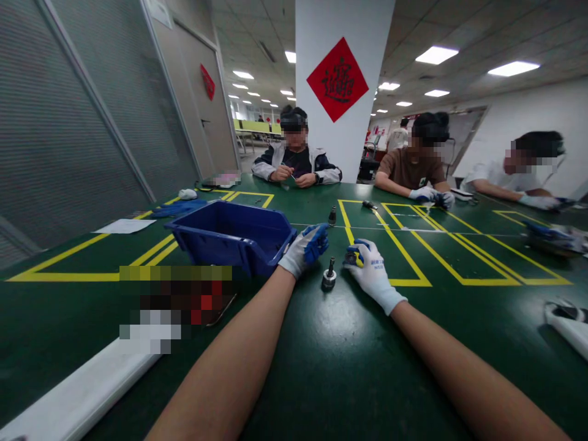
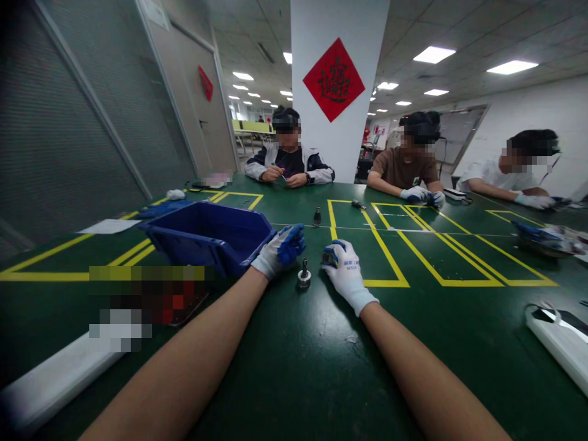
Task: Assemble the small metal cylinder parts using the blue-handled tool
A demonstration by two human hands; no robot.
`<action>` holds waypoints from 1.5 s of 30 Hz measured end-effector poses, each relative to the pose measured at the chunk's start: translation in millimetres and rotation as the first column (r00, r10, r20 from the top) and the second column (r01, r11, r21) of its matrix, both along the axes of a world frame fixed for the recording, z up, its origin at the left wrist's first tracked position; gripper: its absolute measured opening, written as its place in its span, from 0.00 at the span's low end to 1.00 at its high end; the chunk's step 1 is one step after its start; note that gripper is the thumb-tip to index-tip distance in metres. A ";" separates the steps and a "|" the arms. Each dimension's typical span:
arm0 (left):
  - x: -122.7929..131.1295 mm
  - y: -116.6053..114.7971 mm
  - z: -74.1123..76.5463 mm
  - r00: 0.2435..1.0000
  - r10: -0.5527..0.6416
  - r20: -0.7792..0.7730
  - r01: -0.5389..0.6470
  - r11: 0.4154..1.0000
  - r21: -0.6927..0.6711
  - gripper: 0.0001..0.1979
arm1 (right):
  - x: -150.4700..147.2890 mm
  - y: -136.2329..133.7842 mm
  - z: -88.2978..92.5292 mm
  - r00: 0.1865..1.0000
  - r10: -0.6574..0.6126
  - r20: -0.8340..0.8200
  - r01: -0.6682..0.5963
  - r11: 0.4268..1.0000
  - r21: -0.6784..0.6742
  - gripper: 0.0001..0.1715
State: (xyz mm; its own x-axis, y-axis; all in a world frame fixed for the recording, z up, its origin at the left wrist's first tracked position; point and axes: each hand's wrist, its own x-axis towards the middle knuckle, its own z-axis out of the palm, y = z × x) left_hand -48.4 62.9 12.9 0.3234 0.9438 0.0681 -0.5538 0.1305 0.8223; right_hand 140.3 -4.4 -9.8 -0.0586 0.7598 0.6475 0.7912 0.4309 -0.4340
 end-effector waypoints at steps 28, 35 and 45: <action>-0.3 -27.2 -0.1 0.907 -0.382 0.178 0.348 0.917 0.196 0.14 | 0.9 1.4 1.0 0.997 0.073 0.030 -0.074 0.997 0.011 0.25; 2.0 -16.5 -9.3 0.872 -0.489 -0.002 0.476 0.850 0.227 0.15 | 0.6 0.5 2.6 0.995 0.099 0.019 -0.099 0.995 0.012 0.26; -0.3 -9.6 -18.0 0.846 -0.526 -0.083 0.532 0.828 0.176 0.17 | 2.5 4.9 -1.2 0.996 0.042 -0.075 -0.044 0.999 -0.026 0.23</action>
State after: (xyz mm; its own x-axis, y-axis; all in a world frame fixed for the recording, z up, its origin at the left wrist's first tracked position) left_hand -48.7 53.3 -5.1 0.7743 0.5985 0.2056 -0.4185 0.2406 0.8757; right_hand 142.8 0.5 -10.9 -0.0439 0.7751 0.6303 0.7373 0.4508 -0.5031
